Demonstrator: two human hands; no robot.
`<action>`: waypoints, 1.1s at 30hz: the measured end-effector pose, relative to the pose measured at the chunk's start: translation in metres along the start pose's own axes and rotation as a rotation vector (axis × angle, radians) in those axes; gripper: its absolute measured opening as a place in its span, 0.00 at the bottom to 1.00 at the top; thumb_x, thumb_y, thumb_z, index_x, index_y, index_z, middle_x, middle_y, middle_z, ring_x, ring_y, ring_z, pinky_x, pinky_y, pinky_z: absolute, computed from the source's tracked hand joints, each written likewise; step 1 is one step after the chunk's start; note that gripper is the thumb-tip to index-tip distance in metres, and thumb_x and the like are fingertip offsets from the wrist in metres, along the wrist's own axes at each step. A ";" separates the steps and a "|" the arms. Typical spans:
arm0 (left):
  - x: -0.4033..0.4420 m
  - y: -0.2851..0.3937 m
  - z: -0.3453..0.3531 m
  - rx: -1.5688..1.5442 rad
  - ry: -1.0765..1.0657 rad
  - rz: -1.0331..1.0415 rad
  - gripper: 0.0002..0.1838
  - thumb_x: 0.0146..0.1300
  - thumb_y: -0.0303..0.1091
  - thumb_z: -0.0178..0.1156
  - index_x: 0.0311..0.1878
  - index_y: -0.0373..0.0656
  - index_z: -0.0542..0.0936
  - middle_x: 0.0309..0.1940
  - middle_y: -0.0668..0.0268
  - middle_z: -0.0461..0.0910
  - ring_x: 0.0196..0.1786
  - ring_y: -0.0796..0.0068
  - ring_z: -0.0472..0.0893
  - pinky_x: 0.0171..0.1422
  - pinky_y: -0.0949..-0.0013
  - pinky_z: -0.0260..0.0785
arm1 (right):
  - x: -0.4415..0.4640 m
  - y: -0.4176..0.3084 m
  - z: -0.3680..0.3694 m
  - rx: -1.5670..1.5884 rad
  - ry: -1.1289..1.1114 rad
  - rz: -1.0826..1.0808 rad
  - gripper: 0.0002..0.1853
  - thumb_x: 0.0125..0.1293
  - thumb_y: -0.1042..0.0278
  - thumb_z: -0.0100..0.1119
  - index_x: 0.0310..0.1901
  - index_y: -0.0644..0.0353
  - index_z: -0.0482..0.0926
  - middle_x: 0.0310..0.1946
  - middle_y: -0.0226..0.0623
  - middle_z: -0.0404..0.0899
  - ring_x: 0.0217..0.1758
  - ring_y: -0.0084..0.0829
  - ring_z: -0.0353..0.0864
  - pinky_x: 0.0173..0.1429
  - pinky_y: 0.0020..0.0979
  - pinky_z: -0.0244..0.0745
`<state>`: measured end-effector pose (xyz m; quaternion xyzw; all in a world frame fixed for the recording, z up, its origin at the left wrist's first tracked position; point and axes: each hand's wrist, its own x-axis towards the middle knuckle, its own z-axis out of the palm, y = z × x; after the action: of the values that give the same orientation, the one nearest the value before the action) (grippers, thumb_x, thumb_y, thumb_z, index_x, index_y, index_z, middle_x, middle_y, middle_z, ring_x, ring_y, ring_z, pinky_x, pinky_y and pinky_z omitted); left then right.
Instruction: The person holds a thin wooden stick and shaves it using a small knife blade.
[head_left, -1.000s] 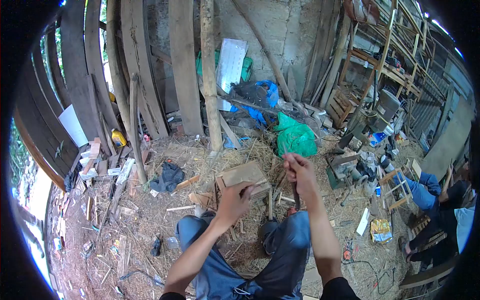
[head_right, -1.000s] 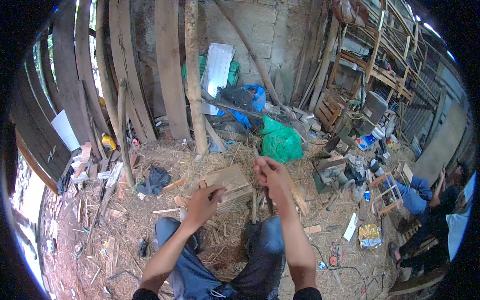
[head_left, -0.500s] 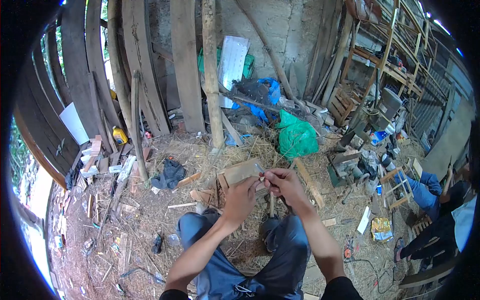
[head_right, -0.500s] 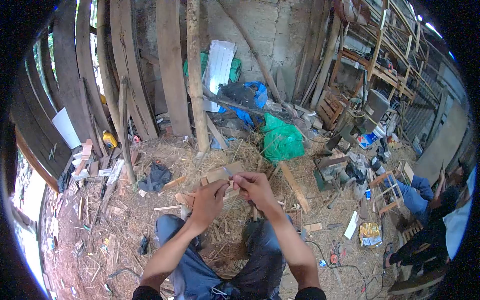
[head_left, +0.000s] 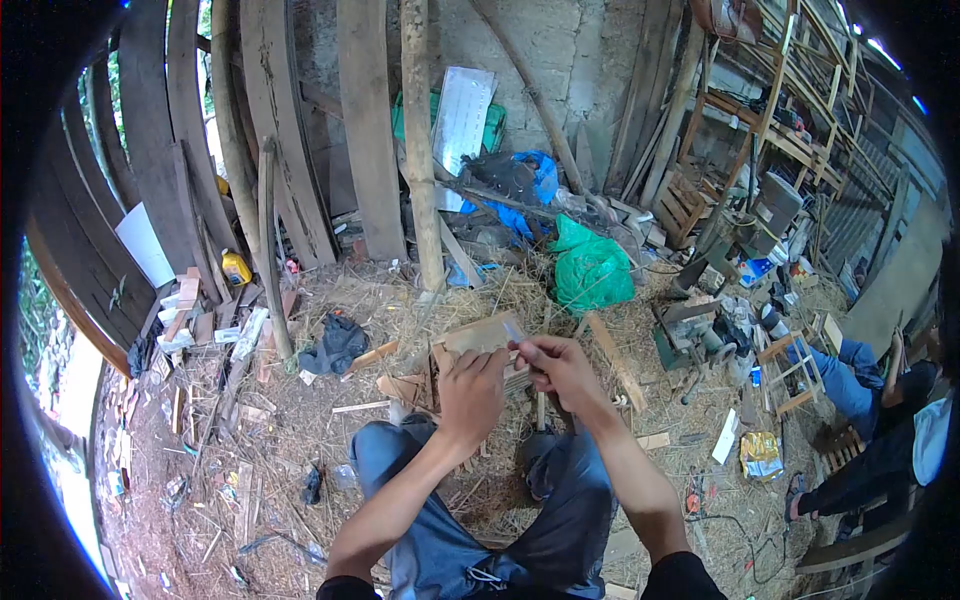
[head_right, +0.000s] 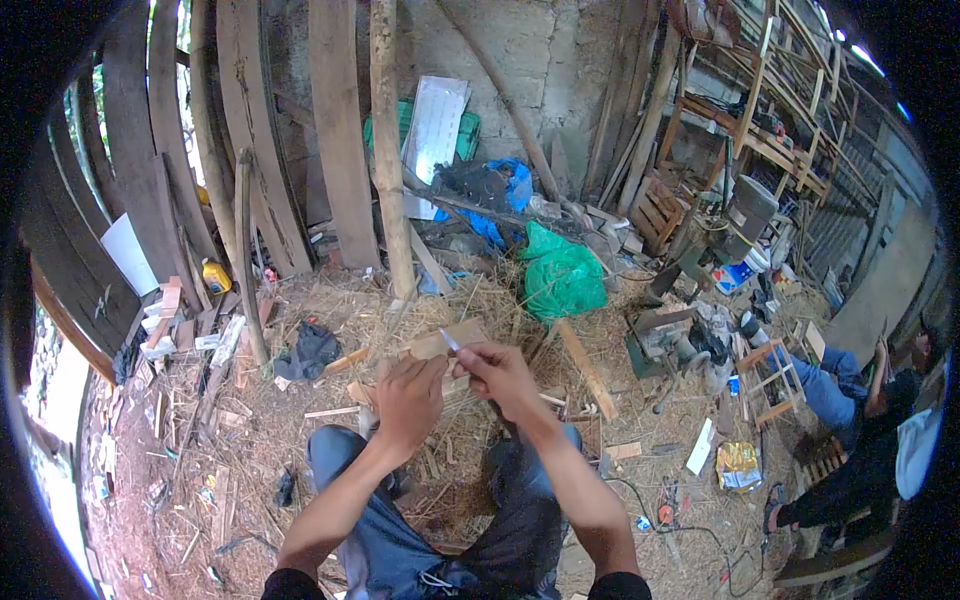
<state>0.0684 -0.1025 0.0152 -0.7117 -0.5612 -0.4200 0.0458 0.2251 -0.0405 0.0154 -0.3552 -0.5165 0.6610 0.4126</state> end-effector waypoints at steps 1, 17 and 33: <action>0.001 0.001 -0.001 0.133 0.024 0.072 0.06 0.54 0.26 0.60 0.36 0.47 0.79 0.31 0.65 0.80 0.39 0.68 0.78 0.42 0.62 0.59 | -0.003 -0.001 0.006 0.015 -0.052 0.014 0.11 0.67 0.64 0.56 0.42 0.64 0.79 0.25 0.25 0.76 0.18 0.12 0.61 0.20 0.17 0.53; -0.001 0.000 -0.005 0.059 0.035 0.052 0.07 0.54 0.28 0.61 0.37 0.49 0.80 0.31 0.67 0.83 0.47 0.72 0.78 0.56 0.55 0.51 | -0.001 -0.006 0.008 -0.037 -0.003 -0.046 0.11 0.67 0.65 0.57 0.39 0.65 0.80 0.23 0.26 0.75 0.17 0.12 0.60 0.19 0.19 0.50; -0.009 -0.022 0.002 -0.149 -0.060 -0.036 0.06 0.54 0.27 0.60 0.36 0.47 0.81 0.36 0.65 0.82 0.47 0.66 0.78 0.54 0.54 0.52 | 0.015 -0.021 -0.039 0.088 0.097 -0.053 0.11 0.67 0.63 0.57 0.39 0.63 0.80 0.26 0.24 0.74 0.19 0.12 0.61 0.20 0.17 0.52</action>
<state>0.0505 -0.0998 -0.0006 -0.7151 -0.5424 -0.4399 -0.0316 0.2574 -0.0092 0.0271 -0.3546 -0.4754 0.6538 0.4699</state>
